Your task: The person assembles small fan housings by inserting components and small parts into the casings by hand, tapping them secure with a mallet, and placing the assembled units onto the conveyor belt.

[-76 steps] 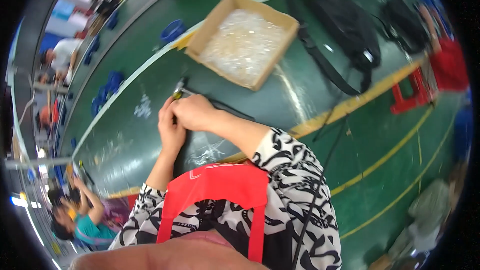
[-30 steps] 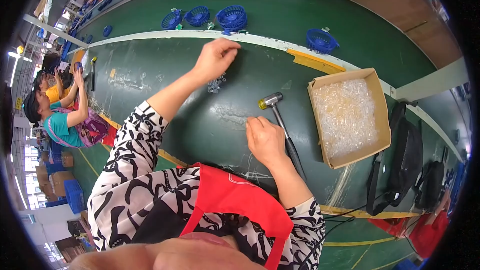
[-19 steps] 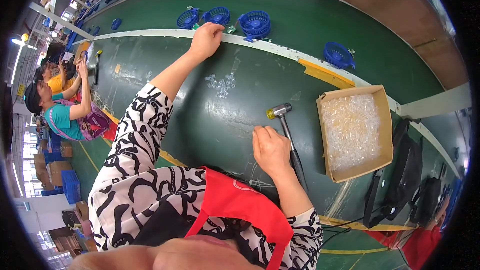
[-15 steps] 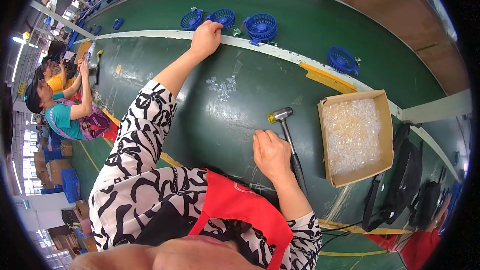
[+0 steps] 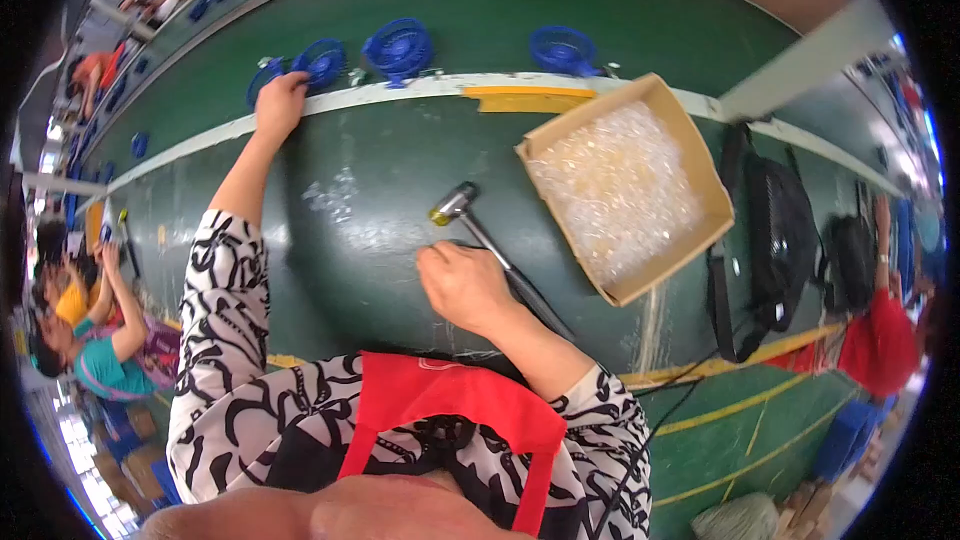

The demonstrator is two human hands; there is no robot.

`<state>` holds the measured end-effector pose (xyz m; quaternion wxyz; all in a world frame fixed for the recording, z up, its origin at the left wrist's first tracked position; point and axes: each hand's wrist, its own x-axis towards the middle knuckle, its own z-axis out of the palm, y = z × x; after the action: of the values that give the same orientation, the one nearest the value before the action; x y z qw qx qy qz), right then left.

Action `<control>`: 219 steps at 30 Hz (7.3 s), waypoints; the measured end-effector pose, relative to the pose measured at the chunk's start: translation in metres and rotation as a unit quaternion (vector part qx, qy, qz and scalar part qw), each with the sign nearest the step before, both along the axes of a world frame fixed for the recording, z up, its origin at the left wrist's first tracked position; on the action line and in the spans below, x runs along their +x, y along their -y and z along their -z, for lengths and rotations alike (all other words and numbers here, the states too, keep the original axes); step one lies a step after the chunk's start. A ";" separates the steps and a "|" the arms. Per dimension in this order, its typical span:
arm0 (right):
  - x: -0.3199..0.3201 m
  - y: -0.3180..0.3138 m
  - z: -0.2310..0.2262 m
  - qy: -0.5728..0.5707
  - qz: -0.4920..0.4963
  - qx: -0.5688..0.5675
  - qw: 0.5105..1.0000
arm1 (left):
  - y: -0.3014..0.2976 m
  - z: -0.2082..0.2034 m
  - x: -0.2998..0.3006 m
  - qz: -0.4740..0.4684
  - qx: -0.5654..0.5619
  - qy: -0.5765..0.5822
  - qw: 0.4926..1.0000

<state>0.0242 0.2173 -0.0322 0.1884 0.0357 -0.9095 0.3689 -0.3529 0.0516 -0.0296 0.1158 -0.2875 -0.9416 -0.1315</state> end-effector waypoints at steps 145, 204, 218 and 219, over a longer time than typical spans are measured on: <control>0.010 0.031 -0.024 0.008 0.074 0.034 0.997 | 0.054 0.013 0.243 0.067 0.306 0.046 0.949; 0.006 0.033 -0.014 0.153 -0.010 -0.353 0.923 | 0.042 -0.010 0.295 0.046 0.385 0.668 0.635; -0.003 0.020 -0.001 0.080 0.080 -0.277 0.954 | -0.045 -0.063 0.130 0.223 0.215 0.020 0.951; -0.003 0.019 -0.002 0.100 0.079 -0.294 0.947 | -0.042 -0.058 0.118 0.212 0.216 -0.007 0.953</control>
<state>0.0214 0.1980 -0.0301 0.1267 -0.1306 -0.7747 0.6056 -0.2348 0.0934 0.0282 0.1511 -0.4493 -0.8074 -0.3514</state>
